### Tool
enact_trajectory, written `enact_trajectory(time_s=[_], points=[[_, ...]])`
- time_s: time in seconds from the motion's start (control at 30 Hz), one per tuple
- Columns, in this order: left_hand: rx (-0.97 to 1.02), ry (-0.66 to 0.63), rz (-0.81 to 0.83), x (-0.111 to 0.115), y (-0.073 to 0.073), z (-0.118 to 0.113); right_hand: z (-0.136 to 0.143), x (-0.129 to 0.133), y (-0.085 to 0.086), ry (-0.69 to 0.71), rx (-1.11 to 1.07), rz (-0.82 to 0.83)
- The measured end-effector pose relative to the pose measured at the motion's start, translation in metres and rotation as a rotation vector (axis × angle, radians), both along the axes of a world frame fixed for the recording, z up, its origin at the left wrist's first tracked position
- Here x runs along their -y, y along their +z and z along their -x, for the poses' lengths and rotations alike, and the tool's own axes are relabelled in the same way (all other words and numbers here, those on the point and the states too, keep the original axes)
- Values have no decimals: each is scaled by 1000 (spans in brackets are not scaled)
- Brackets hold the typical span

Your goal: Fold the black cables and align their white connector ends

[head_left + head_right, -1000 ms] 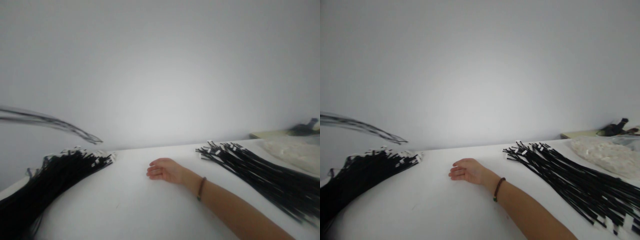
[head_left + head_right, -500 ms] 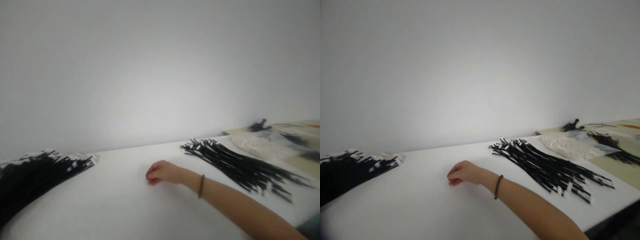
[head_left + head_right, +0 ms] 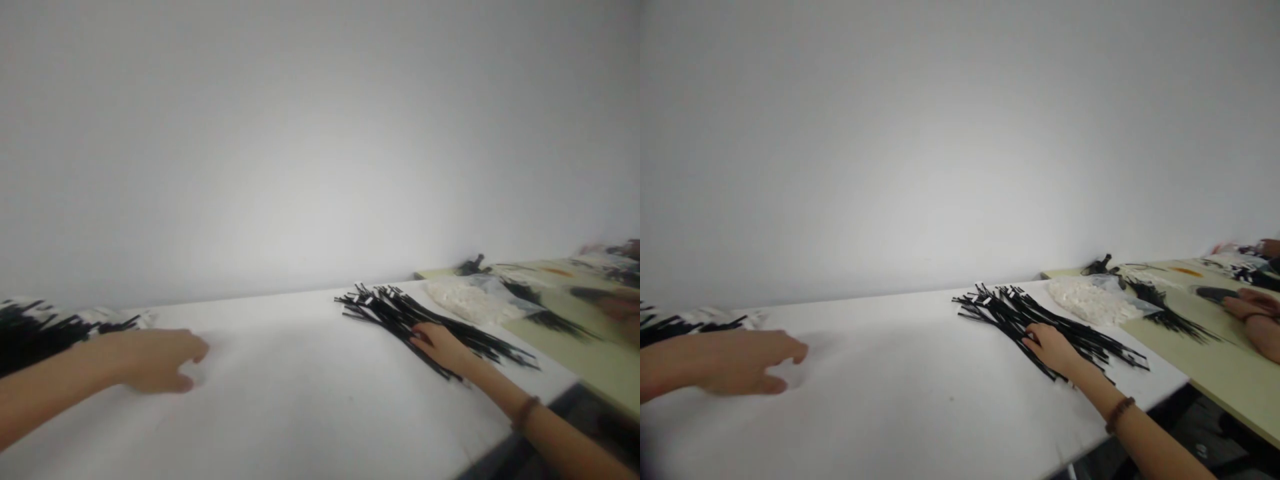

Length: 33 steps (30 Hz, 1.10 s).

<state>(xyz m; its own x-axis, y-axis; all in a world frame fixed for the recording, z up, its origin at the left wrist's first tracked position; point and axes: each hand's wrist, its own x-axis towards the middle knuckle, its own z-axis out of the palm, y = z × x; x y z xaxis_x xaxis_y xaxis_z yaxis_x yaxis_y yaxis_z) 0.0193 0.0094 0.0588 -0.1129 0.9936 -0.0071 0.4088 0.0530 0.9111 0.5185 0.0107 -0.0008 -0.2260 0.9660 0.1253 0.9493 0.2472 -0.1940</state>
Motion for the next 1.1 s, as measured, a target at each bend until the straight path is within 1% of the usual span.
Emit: enact_trajectory(time_s=[0.03, 0.07, 0.1, 0.17, 0.2, 0.23, 0.3, 0.37, 0.4, 0.43, 0.47, 0.5, 0.57, 0.6, 0.67, 0.7, 0.73, 0.77, 0.83, 0.9, 0.97, 1.0, 1.1], points=[[-124, -135, 127, -16, -5, -14, 1, -1, 3, 0, -26, 9], [-193, -239, 156, -30, -10, -28, 3, -2, 7, 3, -48, 14], [-209, -324, 143, -42, -15, -41, 5, -3, 13, 6, -66, 11], [-164, -413, 50, -58, -23, -65, 11, -7, 30, 10, -101, -20], [-124, -451, 33, -62, -26, -76, 14, -8, 39, 8, -121, -47], [-71, -496, 53, -64, -29, -86, 18, -10, 48, 8, -140, -78], [88, -568, 235, -62, -34, -106, 32, -13, 63, 23, -173, -139], [356, -592, 408, -58, -40, -126, 53, -17, 73, 67, -194, -180], [503, -564, 461, -57, -43, -135, 66, -20, 75, 95, -210, -197], [636, -517, 491, -57, -46, -142, 81, -23, 75, 134, -235, -209], [752, -450, 485, -60, -48, -148, 98, -26, 73, 185, -258, -216], [848, -369, 439, -64, -50, -151, 114, -30, 70, 239, -279, -211], [993, -170, 244, -77, -50, -148, 146, -37, 58, 325, -285, -175], [1041, -52, 121, -85, -49, -141, 159, -40, 50, 354, -288, -154], [1080, 202, -79, -100, -46, -118, 179, -43, 32, 377, -274, -118], [1074, 293, -145, -106, -44, -104, 185, -43, 22, 377, -269, -97], [1061, 340, -187, -112, -43, -89, 189, -42, 13, 379, -267, -62], [1055, 364, -212, -116, -42, -75, 191, -40, 5, 375, -275, -28], [1074, 373, -183, -121, -43, -51, 191, -34, -6, 358, -301, 22], [1111, 371, -138, -124, -46, -38, 190, -24, -10, 353, -337, 36], [1139, 358, -131, -126, -48, -36, 193, -13, -8, 376, -392, 49], [1148, 348, -138, -127, -49, -37, 197, -7, -6, 417, -421, 61], [1160, 330, -138, -127, -48, -45, 212, 11, 2, 636, -461, 96]])
